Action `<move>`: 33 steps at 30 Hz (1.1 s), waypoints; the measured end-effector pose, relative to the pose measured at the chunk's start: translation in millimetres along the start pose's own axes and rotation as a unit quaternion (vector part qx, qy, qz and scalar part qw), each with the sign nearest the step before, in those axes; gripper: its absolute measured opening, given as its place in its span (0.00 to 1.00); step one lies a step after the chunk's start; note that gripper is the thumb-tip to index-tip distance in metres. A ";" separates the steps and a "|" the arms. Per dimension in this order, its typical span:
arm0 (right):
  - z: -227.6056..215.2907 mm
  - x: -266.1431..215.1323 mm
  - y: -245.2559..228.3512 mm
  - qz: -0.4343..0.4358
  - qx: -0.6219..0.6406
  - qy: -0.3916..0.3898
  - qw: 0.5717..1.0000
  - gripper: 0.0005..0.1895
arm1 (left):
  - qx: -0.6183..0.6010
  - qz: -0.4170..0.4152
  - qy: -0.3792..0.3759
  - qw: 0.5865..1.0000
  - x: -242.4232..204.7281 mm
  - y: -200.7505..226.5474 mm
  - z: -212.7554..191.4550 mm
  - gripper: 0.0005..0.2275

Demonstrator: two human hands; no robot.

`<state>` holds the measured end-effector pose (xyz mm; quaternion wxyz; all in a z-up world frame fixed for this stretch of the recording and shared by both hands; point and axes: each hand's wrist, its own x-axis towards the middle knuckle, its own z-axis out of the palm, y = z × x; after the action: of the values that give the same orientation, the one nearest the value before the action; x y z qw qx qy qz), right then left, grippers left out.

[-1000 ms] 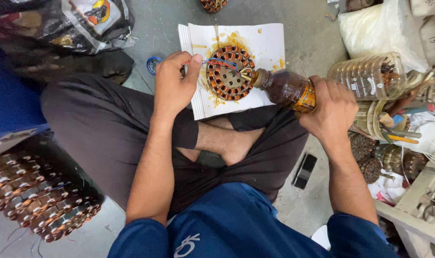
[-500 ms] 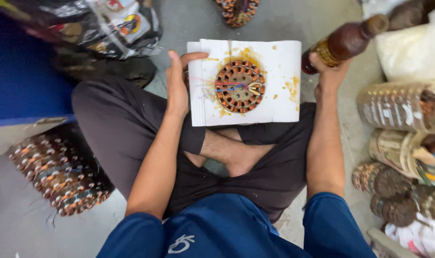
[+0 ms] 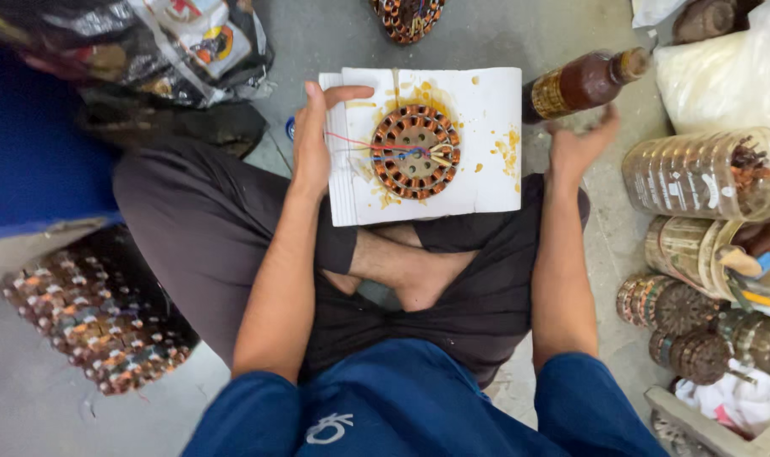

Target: The person sits on the floor and repeatedly pours a brown liquid from a plastic bottle onto copper-wound motor stators placed on a white paper. The person handles the stators one at a time, rotating them to coat the windings, then sets them aside.

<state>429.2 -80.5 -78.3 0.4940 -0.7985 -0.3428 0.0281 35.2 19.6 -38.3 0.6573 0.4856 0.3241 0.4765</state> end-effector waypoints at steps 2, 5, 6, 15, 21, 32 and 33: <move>-27.2 -42.7 -54.2 -0.099 0.018 -0.001 0.995 0.41 | 0.022 0.013 -0.007 1.000 1.6 4.4 -1.4 0.37; -48.7 -96.1 -141.5 -0.220 0.022 -0.204 0.954 0.41 | 0.034 0.013 -0.002 0.999 0.6 3.1 -2.1 0.37; -51.8 -107.0 -168.4 -0.273 -0.047 -0.275 0.921 0.48 | 0.034 0.011 -0.001 0.999 -0.5 1.6 -2.2 0.37; 8.6 -109.0 -277.9 -0.367 -0.180 -0.465 0.785 0.64 | 0.054 0.033 0.003 0.998 -2.9 2.9 -4.1 0.39; 22.6 -114.7 -288.1 -0.376 -0.269 -0.469 0.752 0.63 | 0.063 0.036 0.014 0.997 -3.8 3.6 -5.8 0.38; 39.6 -96.7 -298.1 -0.239 -0.204 -0.481 0.818 0.66 | 0.078 0.018 0.040 0.996 -4.4 5.9 -13.0 0.37; 40.8 -90.0 -297.2 -0.248 -0.154 -0.477 0.829 0.67 | 0.081 0.018 0.040 0.996 -5.8 4.2 -13.5 0.37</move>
<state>190.4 -18.6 114.7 0.1299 -0.6401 -0.7219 0.2287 19.9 18.8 -38.8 0.5937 0.5232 0.3787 0.4799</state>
